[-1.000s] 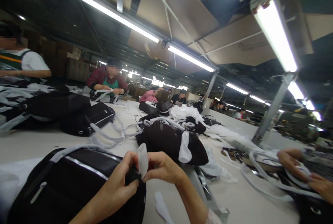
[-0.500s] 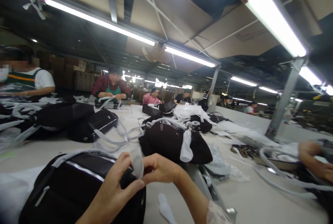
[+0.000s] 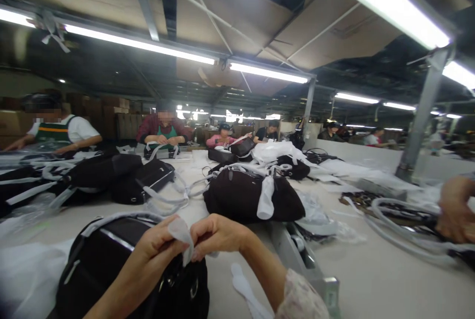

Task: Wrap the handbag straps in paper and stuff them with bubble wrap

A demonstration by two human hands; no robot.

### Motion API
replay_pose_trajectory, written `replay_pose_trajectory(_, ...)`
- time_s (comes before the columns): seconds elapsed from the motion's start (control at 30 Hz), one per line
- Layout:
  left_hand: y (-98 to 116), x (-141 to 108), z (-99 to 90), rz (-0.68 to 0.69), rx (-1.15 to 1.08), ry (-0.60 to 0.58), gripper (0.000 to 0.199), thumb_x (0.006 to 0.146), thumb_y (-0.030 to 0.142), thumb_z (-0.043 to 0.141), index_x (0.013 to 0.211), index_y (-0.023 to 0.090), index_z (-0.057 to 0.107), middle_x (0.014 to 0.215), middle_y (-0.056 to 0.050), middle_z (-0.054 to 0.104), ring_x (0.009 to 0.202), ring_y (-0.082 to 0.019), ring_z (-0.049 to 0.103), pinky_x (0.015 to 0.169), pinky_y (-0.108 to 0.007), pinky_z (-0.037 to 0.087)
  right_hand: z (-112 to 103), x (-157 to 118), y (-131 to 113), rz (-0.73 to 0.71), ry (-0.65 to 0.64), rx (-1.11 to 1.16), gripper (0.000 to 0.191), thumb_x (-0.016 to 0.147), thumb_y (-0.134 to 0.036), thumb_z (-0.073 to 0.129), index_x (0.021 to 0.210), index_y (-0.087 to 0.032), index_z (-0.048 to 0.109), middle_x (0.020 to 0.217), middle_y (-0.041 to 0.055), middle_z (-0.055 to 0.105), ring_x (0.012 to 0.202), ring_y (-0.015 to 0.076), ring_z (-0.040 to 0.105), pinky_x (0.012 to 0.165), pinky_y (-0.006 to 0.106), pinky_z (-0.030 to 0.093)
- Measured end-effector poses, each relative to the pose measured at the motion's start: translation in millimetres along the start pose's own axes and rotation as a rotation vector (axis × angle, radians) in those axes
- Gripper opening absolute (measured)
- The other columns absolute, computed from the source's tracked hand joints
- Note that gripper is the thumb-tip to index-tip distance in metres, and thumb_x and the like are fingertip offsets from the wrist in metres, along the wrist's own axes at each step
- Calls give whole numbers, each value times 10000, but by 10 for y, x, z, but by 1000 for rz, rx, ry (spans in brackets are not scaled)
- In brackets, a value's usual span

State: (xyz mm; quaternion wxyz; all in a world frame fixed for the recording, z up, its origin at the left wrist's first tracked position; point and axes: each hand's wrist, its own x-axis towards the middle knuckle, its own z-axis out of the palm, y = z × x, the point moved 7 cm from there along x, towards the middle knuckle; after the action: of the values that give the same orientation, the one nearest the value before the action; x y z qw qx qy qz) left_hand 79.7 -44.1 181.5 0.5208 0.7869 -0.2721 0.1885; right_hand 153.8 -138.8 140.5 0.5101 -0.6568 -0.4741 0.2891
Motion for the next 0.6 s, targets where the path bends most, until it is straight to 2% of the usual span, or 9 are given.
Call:
replay_pose_trajectory(0.13, 195, -61, 86, 35, 44, -116, 312, 956, 266, 528, 677, 187, 642, 756, -10, 548, 730, -155, 534, 672, -242, 402, 131, 51, -42, 42, -45, -35, 472, 597, -601, 799, 689, -164, 644, 616, -33, 572, 535, 104, 505, 530, 243, 447)
replay_pose_trajectory(0.23, 241, -144, 225, 36, 123, -153, 306, 966, 225, 519, 680, 184, 622, 808, -27, 587, 771, -159, 559, 692, -240, 418, 177, 85, -120, 37, -14, -144, 348, 622, -454, 780, 616, -184, 561, 581, -56, 514, 545, 103, 452, 504, 229, 394)
replay_pose_trajectory(0.33, 219, -223, 381, 63, 283, -166, 245, 927, 149, 534, 726, 175, 671, 858, -68, 623, 836, -194, 592, 739, -267, 452, 162, 52, -267, -18, 134, -307, 138, 644, -179, 682, 643, -194, 544, 605, -68, 498, 608, 105, 413, 524, 216, 308)
replay_pose_trajectory(0.4, 184, -282, 432, 82, 330, -199, 150, 880, 139, 587, 896, 175, 732, 938, -96, 658, 909, -230, 615, 809, -299, 486, 100, -64, -334, -30, 308, -431, 90, 681, -144, 622, 720, -208, 572, 624, -59, 516, 622, 122, 430, 543, 236, 298)
replay_pose_trajectory(0.43, 159, -323, 417, 80, 320, -217, 232, 852, 155, 633, 1061, 182, 727, 1015, -109, 670, 962, -248, 622, 857, -318, 501, 47, -167, -345, -29, 421, -494, 62, 721, -180, 608, 759, -217, 576, 635, -50, 532, 623, 134, 453, 559, 249, 317)
replay_pose_trajectory(0.47, 131, -378, 369, 75, 297, -230, 428, 817, 184, 686, 1244, 202, 665, 1116, -118, 666, 1030, -267, 621, 914, -338, 508, -10, -301, -330, -22, 538, -549, 31, 770, -244, 592, 785, -226, 572, 643, -39, 545, 623, 149, 479, 579, 265, 345)
replay_pose_trajectory(0.53, 41, -539, 131, 38, 267, -172, 781, 744, 251, 769, 1467, 265, 474, 1315, -122, 605, 1174, -303, 585, 1023, -379, 492, -98, -617, -175, 36, 699, -605, 183, 851, -400, 528, 768, -241, 565, 644, -10, 567, 622, 181, 527, 610, 301, 399)
replay_pose_trajectory(0.57, -36, -656, -51, 2, 276, -96, 838, 734, 286, 777, 1496, 299, 429, 1387, -110, 566, 1236, -315, 557, 1068, -397, 472, -110, -768, -27, 88, 707, -596, 276, 872, -471, 493, 729, -248, 569, 638, 8, 576, 621, 196, 549, 613, 318, 421)
replay_pose_trajectory(0.6, -149, -806, -288, -66, 303, 44, 793, 749, 313, 760, 1479, 327, 452, 1436, -95, 535, 1286, -324, 527, 1105, -411, 445, -98, -902, 171, 170, 661, -567, 346, 874, -526, 480, 685, -257, 587, 631, 29, 596, 620, 213, 574, 600, 332, 438)
